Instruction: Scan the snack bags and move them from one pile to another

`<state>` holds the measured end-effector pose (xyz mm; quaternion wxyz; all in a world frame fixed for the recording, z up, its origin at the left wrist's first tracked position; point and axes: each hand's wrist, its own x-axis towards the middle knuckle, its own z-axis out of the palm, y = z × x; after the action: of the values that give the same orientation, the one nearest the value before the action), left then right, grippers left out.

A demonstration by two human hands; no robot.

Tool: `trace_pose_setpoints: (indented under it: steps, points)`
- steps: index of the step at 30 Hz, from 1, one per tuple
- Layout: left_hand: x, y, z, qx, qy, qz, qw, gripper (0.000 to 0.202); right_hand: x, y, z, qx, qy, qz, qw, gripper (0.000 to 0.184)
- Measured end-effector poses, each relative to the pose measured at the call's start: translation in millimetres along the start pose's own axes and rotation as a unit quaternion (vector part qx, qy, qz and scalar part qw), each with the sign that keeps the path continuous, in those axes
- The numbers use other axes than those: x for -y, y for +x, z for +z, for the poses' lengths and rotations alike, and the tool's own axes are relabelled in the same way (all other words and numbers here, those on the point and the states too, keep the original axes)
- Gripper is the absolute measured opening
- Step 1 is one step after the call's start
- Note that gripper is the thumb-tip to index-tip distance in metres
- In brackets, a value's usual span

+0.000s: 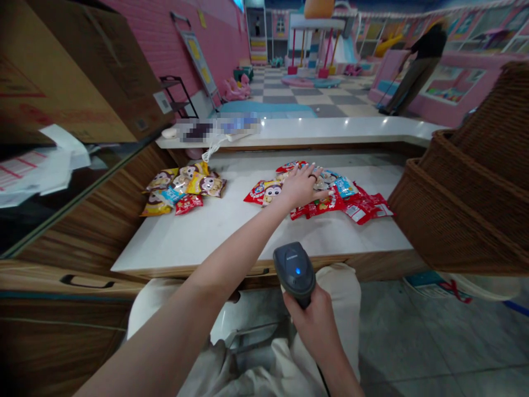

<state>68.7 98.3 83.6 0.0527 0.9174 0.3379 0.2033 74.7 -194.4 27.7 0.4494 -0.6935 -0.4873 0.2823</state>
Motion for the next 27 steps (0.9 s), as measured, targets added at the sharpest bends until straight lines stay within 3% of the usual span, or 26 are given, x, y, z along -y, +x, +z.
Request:
trace_pose_setpoints:
  steps: [4,8,11,15,20,27]
  points:
    - [9.7,-24.4,-16.9,-0.08,-0.052,0.008,0.995,0.067,7.1,0.9,4.5,0.034,0.016,-0.009,0.999,0.035]
    - [50.8,-77.5,-31.6,-0.149,-0.115,-0.026,0.982,0.058,13.5,-0.2,15.1,0.051,0.017,-0.004,0.999,0.032]
    - [99.2,-123.4,-39.7,-0.165,-0.09,-0.126,0.974,0.062,15.7,-2.0,25.4,0.077,0.023,0.003,0.997,0.033]
    - [162.6,-164.9,-48.8,-0.118,0.058,-0.307,0.943,0.077,16.2,-2.5,35.0,0.106,0.03,-0.013,0.994,0.035]
    - [208.0,-171.7,-50.7,-0.069,0.137,-0.391,0.908,0.093,13.8,-3.2,40.2,0.105,0.02,-0.017,0.994,0.036]
    - [219.5,-167.8,-40.1,-0.061,0.119,-0.391,0.91,0.079,16.2,-3.8,39.6,0.099,0.005,-0.01,0.995,0.036]
